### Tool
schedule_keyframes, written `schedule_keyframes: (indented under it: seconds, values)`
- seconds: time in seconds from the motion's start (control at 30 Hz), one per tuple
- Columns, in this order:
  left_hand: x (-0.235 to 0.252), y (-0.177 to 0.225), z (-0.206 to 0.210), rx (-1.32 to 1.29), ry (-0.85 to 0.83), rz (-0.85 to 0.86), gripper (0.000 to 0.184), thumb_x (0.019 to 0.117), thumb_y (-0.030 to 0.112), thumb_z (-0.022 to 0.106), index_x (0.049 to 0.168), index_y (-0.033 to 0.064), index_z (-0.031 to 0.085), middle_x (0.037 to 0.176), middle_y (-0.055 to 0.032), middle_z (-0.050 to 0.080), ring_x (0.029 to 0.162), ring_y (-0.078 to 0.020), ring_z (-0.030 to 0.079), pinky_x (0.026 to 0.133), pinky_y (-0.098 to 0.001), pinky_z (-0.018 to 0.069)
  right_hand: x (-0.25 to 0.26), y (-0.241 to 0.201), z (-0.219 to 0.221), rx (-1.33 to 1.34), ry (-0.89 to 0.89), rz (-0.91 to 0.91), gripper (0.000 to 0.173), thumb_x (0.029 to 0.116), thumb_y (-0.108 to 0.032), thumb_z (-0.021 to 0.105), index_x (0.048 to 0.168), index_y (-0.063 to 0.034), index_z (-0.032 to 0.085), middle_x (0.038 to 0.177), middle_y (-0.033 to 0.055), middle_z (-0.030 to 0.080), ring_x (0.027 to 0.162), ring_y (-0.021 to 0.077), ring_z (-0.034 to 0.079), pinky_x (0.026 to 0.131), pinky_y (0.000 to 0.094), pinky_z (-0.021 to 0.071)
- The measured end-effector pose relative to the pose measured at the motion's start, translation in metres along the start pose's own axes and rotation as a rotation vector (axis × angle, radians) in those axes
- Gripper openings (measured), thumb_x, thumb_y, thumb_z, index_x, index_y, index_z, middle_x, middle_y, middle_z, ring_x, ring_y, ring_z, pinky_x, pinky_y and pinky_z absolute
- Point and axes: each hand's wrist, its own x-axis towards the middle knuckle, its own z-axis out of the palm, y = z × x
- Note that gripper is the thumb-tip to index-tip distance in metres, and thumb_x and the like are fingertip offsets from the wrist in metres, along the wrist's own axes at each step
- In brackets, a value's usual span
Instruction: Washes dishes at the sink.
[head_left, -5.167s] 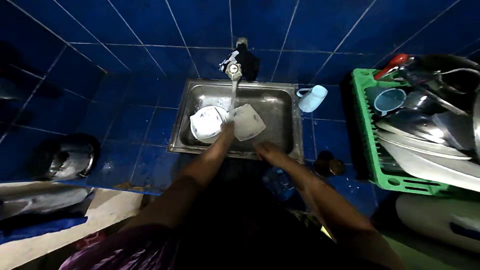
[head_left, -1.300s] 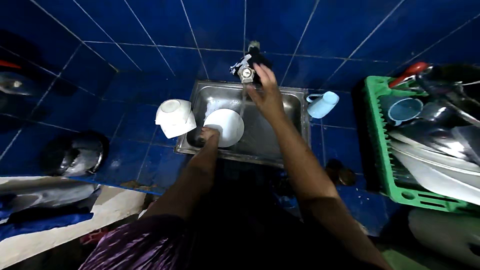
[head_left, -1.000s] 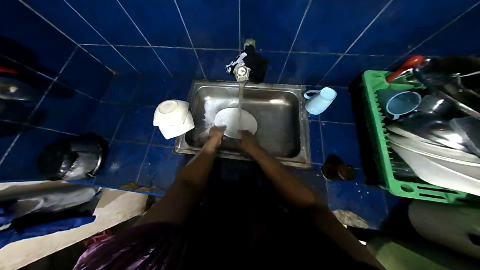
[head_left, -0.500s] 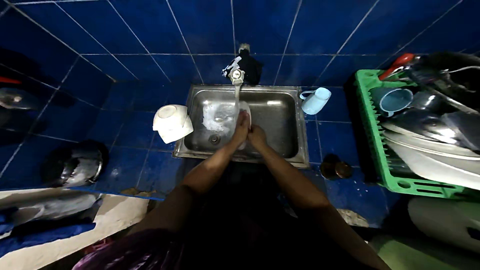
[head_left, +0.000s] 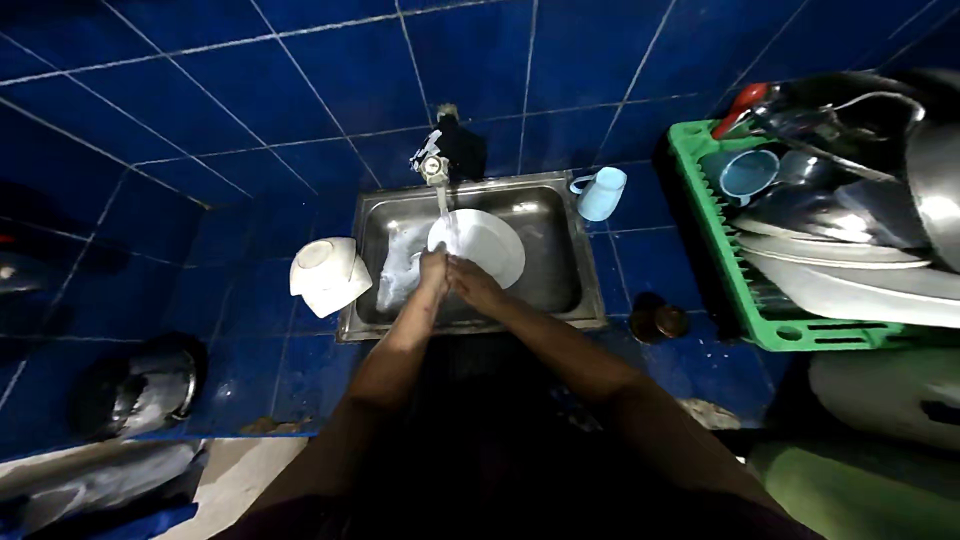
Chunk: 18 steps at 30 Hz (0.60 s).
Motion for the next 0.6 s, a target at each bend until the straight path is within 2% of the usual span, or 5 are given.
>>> schedule_keyframes:
  seconds: [0.1,0.3,0.4,0.5,0.6]
  values:
    - [-0.007,-0.002,-0.011,0.109,0.053,0.022,0.064,0.1085,0.056,0.036,0.135,0.0016,0.057,0.124,-0.0247,0.064,0.108,-0.0348,0.064,0.093,-0.0554,0.0519,0.008,0.031,0.011,-0.143,0.094,0.06,0.061,0.1108,-0.041,0.039,0.156,0.0003,0.04,0.166,0.0169,0.034,0.156,0.031,0.027,0.128,0.0519,0.0186]
    - [-0.035,0.004,-0.002,0.23,0.012,0.217,0.056,0.1103,0.05,0.036,0.127,0.004,0.064,0.113,-0.0208,0.068,0.101,-0.0303,0.066,0.092,-0.0528,0.0526,0.055,0.044,0.025,-0.082,0.433,-0.013,0.054,0.1107,-0.027,0.039,0.154,0.0044,0.041,0.164,0.0216,0.034,0.155,0.0327,0.03,0.128,0.0469,0.0231]
    - [-0.047,0.016,-0.005,0.266,0.072,0.27,0.055,0.1092,0.053,0.037,0.127,0.0079,0.064,0.113,-0.0207,0.068,0.101,-0.0326,0.066,0.09,-0.0564,0.0521,0.054,0.063,0.012,-0.084,0.514,0.386,0.067,0.1114,-0.044,0.029,0.158,0.0029,0.033,0.164,0.0227,0.033,0.154,0.0334,0.031,0.127,0.0496,0.0251]
    - [-0.041,0.022,-0.004,0.251,0.181,0.355,0.056,0.1088,0.054,0.037,0.123,0.0075,0.065,0.109,-0.0197,0.069,0.098,-0.0318,0.067,0.089,-0.0559,0.0527,0.04,0.038,0.006,0.22,0.451,0.823,0.075,0.1095,-0.054,0.028,0.161,0.0001,0.025,0.157,0.026,0.043,0.14,0.038,0.051,0.113,0.0545,0.0451]
    - [-0.018,0.027,0.007,0.132,0.276,0.421,0.043,0.1111,0.036,0.044,0.119,-0.0001,0.067,0.105,-0.0177,0.07,0.096,-0.0228,0.068,0.094,-0.0436,0.0535,0.031,0.023,0.02,0.505,0.452,0.95,0.068,0.1107,-0.05,0.033,0.149,0.0063,0.041,0.141,0.0329,0.055,0.129,0.0447,0.058,0.108,0.058,0.0476]
